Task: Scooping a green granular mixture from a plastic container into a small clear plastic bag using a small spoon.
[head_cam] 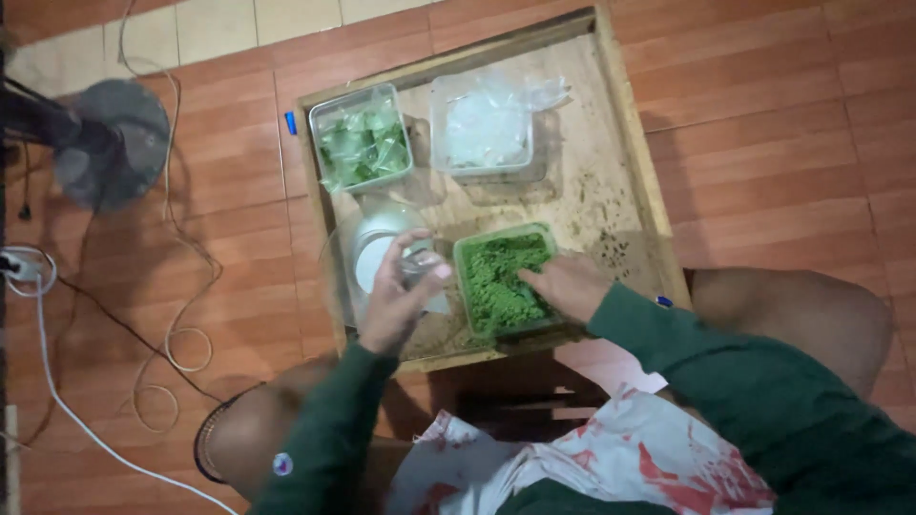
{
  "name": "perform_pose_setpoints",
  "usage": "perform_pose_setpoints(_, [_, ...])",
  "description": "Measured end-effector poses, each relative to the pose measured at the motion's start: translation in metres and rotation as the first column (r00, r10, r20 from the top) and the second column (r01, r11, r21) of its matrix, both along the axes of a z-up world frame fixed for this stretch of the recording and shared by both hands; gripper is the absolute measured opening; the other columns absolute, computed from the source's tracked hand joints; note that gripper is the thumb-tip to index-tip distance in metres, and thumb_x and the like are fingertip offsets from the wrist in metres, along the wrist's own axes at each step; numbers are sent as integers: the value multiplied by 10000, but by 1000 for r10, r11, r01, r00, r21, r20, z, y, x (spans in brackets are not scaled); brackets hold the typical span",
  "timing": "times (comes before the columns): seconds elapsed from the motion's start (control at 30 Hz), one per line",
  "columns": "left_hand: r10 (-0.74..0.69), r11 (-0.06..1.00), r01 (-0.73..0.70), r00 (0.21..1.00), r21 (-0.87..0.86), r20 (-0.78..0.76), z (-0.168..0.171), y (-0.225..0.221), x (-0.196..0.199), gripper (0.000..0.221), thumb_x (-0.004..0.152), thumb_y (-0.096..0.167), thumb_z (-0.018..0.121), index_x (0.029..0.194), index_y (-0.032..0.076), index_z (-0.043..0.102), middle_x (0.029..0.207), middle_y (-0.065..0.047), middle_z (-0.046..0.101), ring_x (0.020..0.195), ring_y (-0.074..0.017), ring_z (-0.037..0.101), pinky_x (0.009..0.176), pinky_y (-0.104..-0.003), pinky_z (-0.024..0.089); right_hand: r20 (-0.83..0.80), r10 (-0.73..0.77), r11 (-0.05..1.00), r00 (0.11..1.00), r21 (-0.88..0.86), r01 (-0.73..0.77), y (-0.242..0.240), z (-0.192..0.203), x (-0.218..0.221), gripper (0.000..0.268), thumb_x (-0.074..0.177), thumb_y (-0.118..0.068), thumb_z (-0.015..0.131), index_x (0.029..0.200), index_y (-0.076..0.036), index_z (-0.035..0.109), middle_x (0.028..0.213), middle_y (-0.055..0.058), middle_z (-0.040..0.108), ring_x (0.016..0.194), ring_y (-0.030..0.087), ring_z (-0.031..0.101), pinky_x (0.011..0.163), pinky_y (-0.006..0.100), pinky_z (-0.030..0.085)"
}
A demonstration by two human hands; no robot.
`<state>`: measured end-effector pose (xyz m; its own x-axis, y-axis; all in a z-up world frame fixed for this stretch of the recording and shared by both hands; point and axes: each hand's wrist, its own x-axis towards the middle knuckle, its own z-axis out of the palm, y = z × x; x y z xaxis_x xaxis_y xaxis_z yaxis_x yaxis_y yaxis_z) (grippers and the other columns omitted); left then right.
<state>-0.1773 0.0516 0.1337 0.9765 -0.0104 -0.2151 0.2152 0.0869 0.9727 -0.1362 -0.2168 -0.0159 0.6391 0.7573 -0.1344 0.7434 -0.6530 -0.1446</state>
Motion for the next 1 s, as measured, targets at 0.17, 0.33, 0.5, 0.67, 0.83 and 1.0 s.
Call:
perform_pose_setpoints(0.17, [1,994,-7,998,105,56,-24,-7,0,627,811,186,876,1351,103,568,834,9,637,750,-81,610,702,-239,572,-293,-54,998,955,-32,47,-4,36,11,782,871,-365,793,1551,-151,472,898,165,752,895,372,721,816,497,579])
perform_pose_setpoints(0.33, [-92,979,48,972,200,216,-30,-12,-1,596,868,153,809,1395,78,541,838,-83,670,745,-173,647,709,-341,578,-412,-2,995,911,-95,-41,11,37,24,771,806,-480,842,1461,-178,569,819,86,764,843,321,744,787,449,608])
perform_pose_setpoints(0.5, [-158,987,153,951,40,265,-22,-23,9,569,997,117,659,1489,23,387,836,-157,737,688,-208,731,646,-345,640,-488,48,998,871,54,-25,20,57,36,254,892,-229,749,1082,-61,758,938,129,773,930,366,734,869,490,607])
perform_pose_setpoints(0.67, [-130,986,103,968,130,215,-32,-17,14,746,905,121,792,1504,24,358,807,-130,701,648,-168,675,637,-326,609,-497,56,988,866,151,23,14,33,36,215,906,-276,718,1032,-111,774,1006,64,767,1031,324,730,880,463,595])
perform_pose_setpoints(0.83, [-134,956,64,963,288,233,-29,-12,19,836,903,36,787,1555,-30,268,813,-189,694,644,-232,659,634,-381,591,-349,35,937,936,338,91,7,54,31,196,1001,-168,658,1150,-71,741,1007,118,714,1045,344,716,929,485,589])
perform_pose_setpoints(1.0, [-148,960,54,931,274,333,-28,-15,21,700,996,34,597,1571,-25,202,867,-193,694,651,-247,683,678,-405,644,-397,-13,854,918,473,217,9,57,29,247,1041,-190,632,1171,-13,746,1033,166,757,1022,374,737,874,499,619])
